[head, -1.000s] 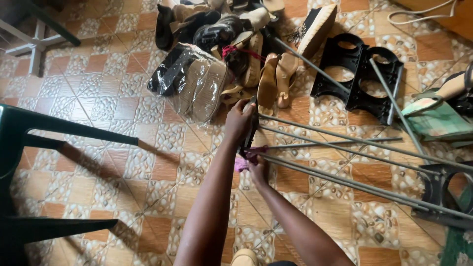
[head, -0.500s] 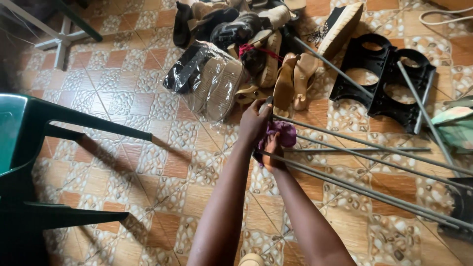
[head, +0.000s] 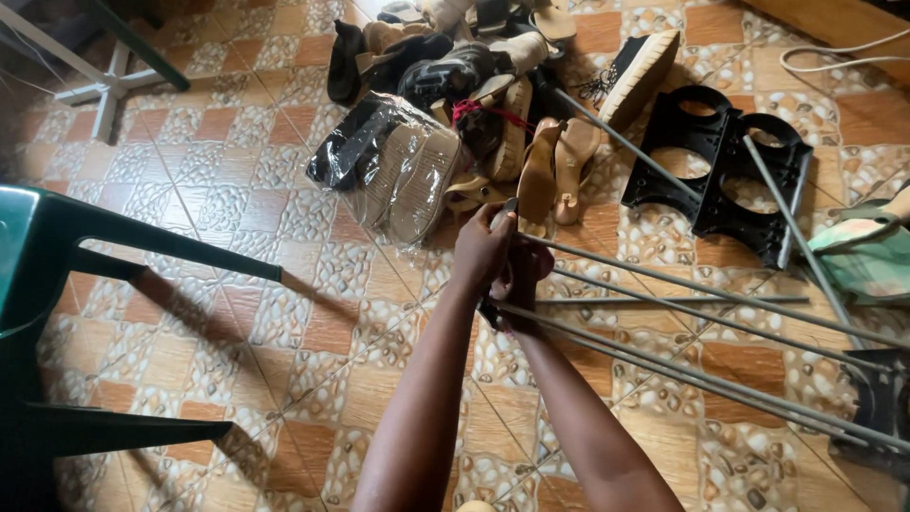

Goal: The person assembles a metal shoe rack by inserting metal rods into black plastic holders and wiping the components with a purple cloth. The person handles the rack parts and rods one at a time, connecting them on the floor.

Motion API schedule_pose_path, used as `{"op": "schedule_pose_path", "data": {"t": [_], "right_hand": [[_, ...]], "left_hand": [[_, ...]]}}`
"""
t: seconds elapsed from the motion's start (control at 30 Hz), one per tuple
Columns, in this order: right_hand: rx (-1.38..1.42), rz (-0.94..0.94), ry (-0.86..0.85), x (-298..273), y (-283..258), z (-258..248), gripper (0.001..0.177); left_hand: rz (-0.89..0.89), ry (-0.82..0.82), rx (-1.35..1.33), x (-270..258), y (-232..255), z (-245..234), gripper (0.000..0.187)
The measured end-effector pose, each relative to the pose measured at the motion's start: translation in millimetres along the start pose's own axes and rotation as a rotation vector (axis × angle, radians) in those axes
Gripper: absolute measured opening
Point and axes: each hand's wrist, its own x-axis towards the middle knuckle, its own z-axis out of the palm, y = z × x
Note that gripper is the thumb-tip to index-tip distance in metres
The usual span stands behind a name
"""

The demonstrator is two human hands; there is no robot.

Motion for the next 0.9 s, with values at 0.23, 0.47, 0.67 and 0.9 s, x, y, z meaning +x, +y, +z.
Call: {"op": "schedule_pose_path", "data": {"t": [0.23, 0.47, 0.67, 0.9], "right_hand": [[-0.088, -0.046, -0.021, -9.0, -3.6, 11.0, 0.037], [0.159, 0.196, 0.117, -1.6, -10.3, 0.5, 0.026], [0.350, -0.021, 0.138, 4.3, -23.2, 13.7, 0.036], [0.628, 0.098, 0.135, 17.9, -11.7, 31.1, 0.048]], "left_hand": [[0.013, -0.013, 0.033, 1.7, -8.8, -2.4, 0.044], [0.006, 0.006, 0.046, -0.5, 2.0, -1.9, 0.044], [0.049, -0.016, 0.012, -2.3, -5.0, -5.7, 0.043], [0.057, -0.012, -0.033, 3.6, -5.4, -3.6, 0.043]]}}
